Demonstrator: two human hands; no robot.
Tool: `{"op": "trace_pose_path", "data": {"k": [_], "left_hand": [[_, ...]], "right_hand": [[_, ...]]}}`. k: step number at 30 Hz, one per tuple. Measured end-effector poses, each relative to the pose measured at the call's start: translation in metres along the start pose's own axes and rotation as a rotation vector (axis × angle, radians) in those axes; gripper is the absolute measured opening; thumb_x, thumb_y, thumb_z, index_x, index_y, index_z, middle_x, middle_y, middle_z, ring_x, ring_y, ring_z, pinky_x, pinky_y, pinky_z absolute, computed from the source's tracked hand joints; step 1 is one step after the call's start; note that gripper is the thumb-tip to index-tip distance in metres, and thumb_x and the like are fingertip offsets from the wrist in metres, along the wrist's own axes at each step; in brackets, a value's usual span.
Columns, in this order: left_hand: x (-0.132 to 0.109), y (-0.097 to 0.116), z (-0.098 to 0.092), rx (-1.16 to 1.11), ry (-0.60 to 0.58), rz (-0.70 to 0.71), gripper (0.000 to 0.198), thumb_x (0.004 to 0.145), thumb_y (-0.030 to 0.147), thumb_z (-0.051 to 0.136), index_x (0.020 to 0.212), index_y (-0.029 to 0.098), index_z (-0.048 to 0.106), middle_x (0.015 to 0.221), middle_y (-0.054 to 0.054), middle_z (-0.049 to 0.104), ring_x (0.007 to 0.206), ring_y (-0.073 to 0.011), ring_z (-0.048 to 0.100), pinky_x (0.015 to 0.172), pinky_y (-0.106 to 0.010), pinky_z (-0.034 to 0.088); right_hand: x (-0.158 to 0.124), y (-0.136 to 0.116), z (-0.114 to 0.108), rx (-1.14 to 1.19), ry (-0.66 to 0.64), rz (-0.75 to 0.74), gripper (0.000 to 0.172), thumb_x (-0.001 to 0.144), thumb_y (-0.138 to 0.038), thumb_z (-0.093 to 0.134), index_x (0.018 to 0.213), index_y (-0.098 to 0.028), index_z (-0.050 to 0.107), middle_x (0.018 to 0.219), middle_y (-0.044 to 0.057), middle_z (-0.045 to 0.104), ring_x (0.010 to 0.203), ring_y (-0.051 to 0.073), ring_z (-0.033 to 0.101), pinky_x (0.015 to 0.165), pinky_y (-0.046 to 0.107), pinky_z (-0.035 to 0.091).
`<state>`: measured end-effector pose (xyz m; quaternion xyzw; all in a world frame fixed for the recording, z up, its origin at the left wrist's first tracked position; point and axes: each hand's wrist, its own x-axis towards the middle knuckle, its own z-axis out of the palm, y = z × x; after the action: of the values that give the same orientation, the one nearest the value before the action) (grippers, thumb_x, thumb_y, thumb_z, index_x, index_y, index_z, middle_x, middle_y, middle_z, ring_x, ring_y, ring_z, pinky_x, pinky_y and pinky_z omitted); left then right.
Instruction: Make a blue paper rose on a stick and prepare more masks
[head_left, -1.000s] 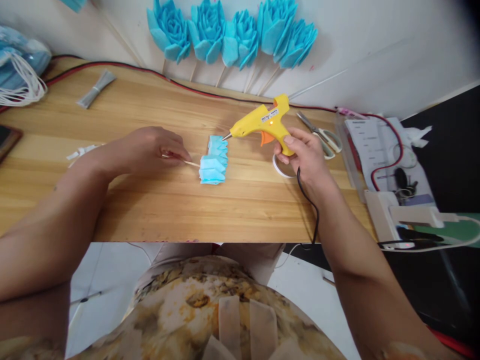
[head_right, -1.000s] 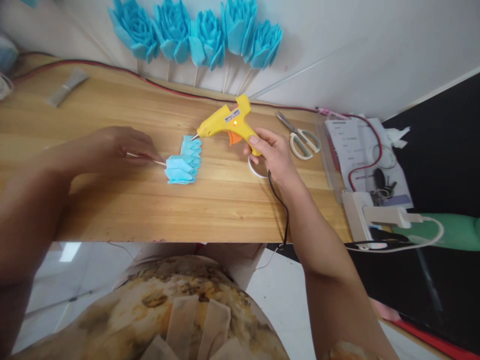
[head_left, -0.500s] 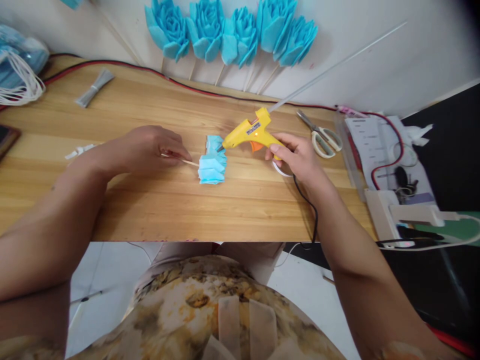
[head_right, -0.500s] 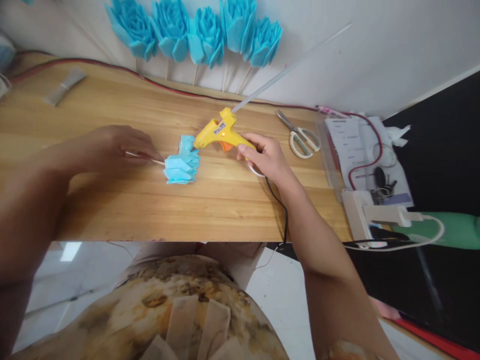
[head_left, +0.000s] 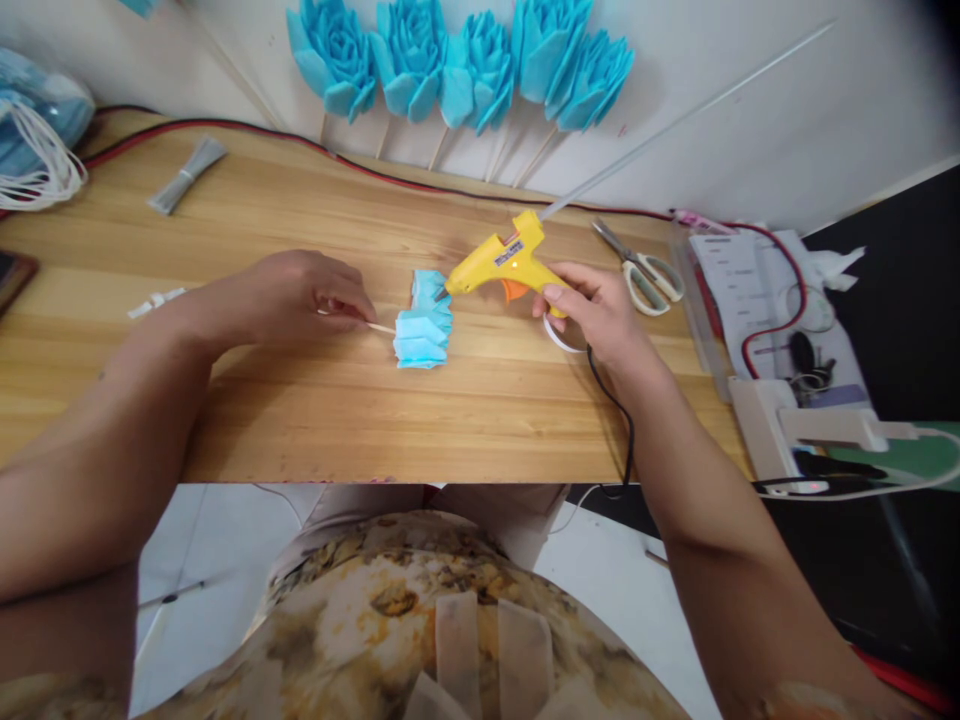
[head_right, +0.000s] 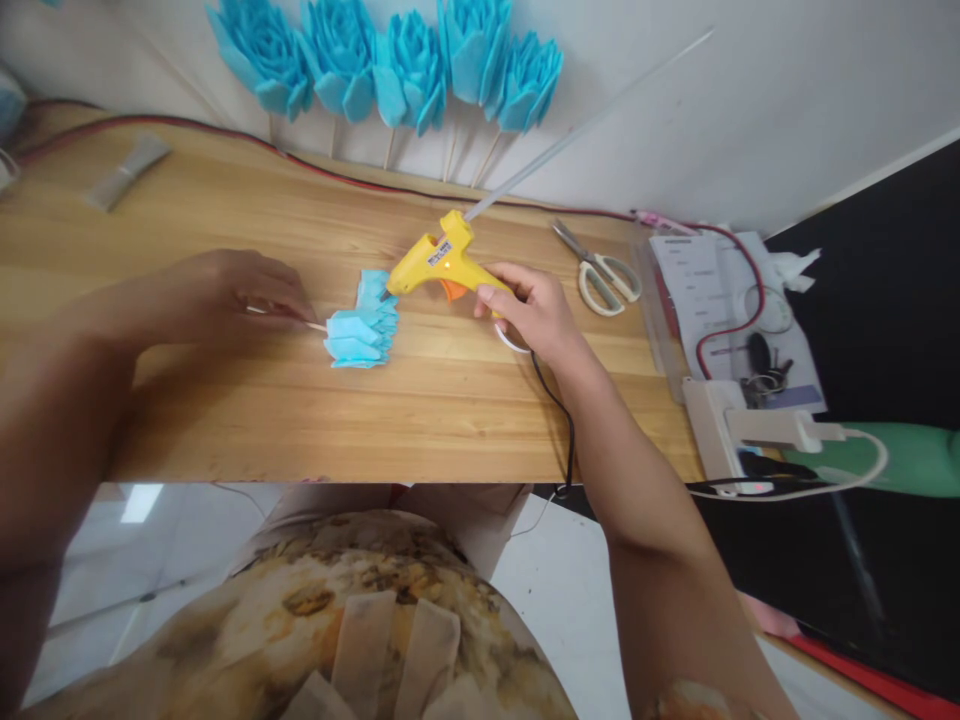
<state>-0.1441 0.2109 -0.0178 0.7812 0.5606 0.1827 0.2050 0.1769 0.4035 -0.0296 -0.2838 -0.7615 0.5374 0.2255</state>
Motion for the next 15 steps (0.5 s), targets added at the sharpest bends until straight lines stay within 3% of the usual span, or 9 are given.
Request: {"op": "trace_pose_path", "data": {"k": [8,15], "left_hand": [[0.0006,0.0005,0.0003,0.005,-0.005,0.009,0.038,0.101,0.044,0.050,0.094,0.021,0.080,0.090,-0.004,0.076,0.078,-0.0158,0.068,0.073,-0.028,0.047],[-0.0006,-0.0017,0.0001,-0.009,-0.005,0.016,0.038,0.101,0.045,0.050,0.096,0.023,0.080,0.091,-0.004,0.077,0.079,-0.0161,0.068,0.074,-0.028,0.048]], "right_hand": [[0.0017,-0.0002,0.0000,0.232,0.067,-0.072,0.029,0.086,-0.053,0.078,0.089,-0.024,0.076,0.069,-0.001,0.067,0.050,0.009,0.045,0.048,0.026,0.036],[-0.0011,0.0017,0.0000,-0.045,-0.041,-0.009,0.030,0.086,-0.054,0.079,0.096,-0.026,0.077,0.072,0.000,0.069,0.050,0.010,0.046,0.046,0.028,0.033]]}}
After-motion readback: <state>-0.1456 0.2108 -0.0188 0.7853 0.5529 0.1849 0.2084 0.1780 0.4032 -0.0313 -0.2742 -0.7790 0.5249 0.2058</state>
